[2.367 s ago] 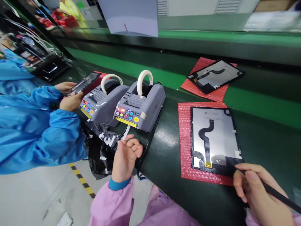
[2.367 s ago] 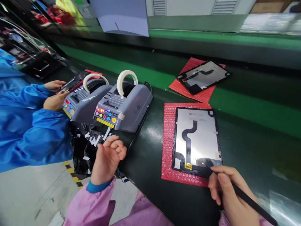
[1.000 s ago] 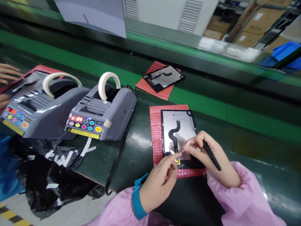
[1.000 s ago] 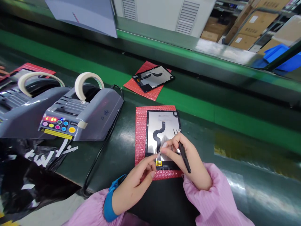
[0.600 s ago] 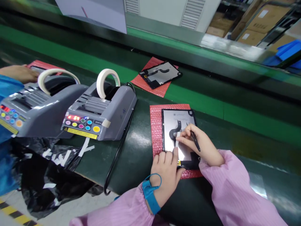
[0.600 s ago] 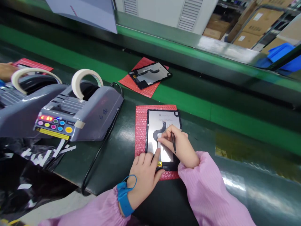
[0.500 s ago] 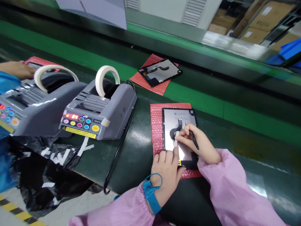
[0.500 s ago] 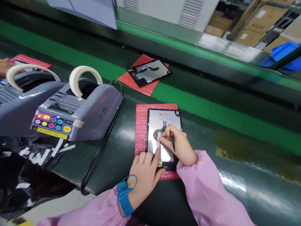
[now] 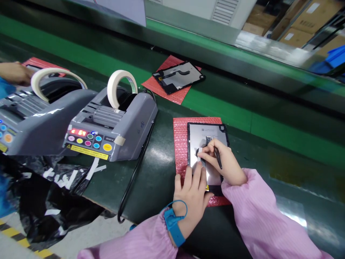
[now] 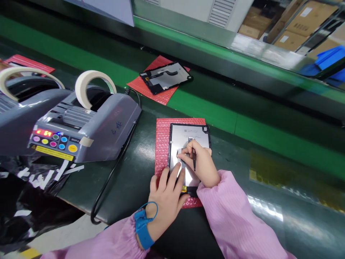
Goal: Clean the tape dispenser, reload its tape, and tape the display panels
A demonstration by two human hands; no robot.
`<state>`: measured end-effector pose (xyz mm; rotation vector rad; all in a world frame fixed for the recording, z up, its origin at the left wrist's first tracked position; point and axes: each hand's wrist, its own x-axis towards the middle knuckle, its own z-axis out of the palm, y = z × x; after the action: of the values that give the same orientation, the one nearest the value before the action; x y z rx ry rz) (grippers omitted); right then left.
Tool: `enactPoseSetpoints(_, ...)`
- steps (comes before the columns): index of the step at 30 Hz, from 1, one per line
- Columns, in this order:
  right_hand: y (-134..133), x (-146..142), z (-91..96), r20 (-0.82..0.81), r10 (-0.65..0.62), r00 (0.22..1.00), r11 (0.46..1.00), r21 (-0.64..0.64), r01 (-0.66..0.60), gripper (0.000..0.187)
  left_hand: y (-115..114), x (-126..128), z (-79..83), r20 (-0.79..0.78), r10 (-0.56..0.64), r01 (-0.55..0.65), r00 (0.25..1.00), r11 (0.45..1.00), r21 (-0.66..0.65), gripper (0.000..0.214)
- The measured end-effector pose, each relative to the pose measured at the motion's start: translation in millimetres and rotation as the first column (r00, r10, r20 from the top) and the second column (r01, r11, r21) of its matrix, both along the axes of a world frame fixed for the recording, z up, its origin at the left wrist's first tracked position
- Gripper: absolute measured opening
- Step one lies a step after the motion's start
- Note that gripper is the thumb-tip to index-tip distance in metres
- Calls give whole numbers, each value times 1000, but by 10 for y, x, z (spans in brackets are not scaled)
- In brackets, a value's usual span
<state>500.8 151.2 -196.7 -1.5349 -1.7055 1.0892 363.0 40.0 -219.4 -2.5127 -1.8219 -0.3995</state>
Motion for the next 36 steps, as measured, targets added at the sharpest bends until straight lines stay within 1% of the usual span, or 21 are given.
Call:
enactPoseSetpoints(3,-19,-19,-16,25,-18,1000,999,32,17,49,10,-1,13,-14,-20,19,1000,999,-45,63)
enactPoseSetpoints(6,15,-29,-79,36,-33,999,998,55,31,52,22,6,18,-26,-29,28,999,999,-46,62)
enactPoseSetpoints(8,107,-36,-132,38,-48,998,995,94,44,54,27,13,12,-32,-32,31,999,998,-48,61)
enactPoseSetpoints(11,342,-30,-183,65,-91,994,980,185,78,57,29,8,-4,-32,-39,38,999,998,-58,60)
enactPoseSetpoints(14,552,70,-146,167,-216,962,947,275,165,49,29,-24,-29,-4,-50,50,999,998,-40,59)
enactPoseSetpoints(16,582,212,-79,254,-336,907,917,309,253,42,31,-54,-50,24,-59,60,998,998,-27,61)
enactPoseSetpoints(17,556,298,-42,306,-382,872,909,296,295,39,33,-68,-62,36,-67,68,997,997,-26,63)
enactPoseSetpoints(18,507,385,-9,365,-403,840,911,252,327,38,35,-80,-75,43,-76,77,996,997,-30,65)
enactPoseSetpoints(19,443,466,17,422,-396,816,918,186,350,38,37,-90,-87,45,-85,86,995,996,-38,66)
enactPoseSetpoints(20,369,534,33,461,-367,808,927,109,359,39,40,-99,-99,44,-92,94,995,994,-48,66)
enactPoseSetpoints(21,295,584,38,469,-328,820,934,32,355,41,43,-106,-108,41,-100,102,994,993,-58,66)
enactPoseSetpoints(22,228,613,30,444,-295,846,939,-29,343,44,46,-113,-116,39,-106,108,994,992,-65,66)
enactPoseSetpoints(24,133,612,-17,321,-281,905,942,-89,324,53,56,-126,-125,50,-114,117,992,990,-72,67)
enactPoseSetpoints(26,121,562,-87,137,-302,943,946,-75,314,59,70,-138,-128,83,-111,117,990,990,-73,69)
enactPoseSetpoints(28,214,516,-142,-52,-311,949,950,-4,311,61,86,-145,-131,113,-92,100,989,993,-67,68)
enactPoseSetpoints(29,304,510,-150,-125,-307,943,948,41,314,61,93,-146,-134,122,-82,91,989,994,-63,68)
enactPoseSetpoints(31,566,552,-118,-214,-318,923,929,124,349,60,106,-144,-145,129,-72,80,989,995,-55,66)
enactPoseSetpoints(33,907,672,-24,-248,-362,899,893,183,410,61,117,-142,-162,126,-75,82,989,996,-46,65)
enactPoseSetpoints(36,1423,966,167,-267,-445,855,823,255,508,60,131,-152,-194,104,-78,80,992,997,-16,61)
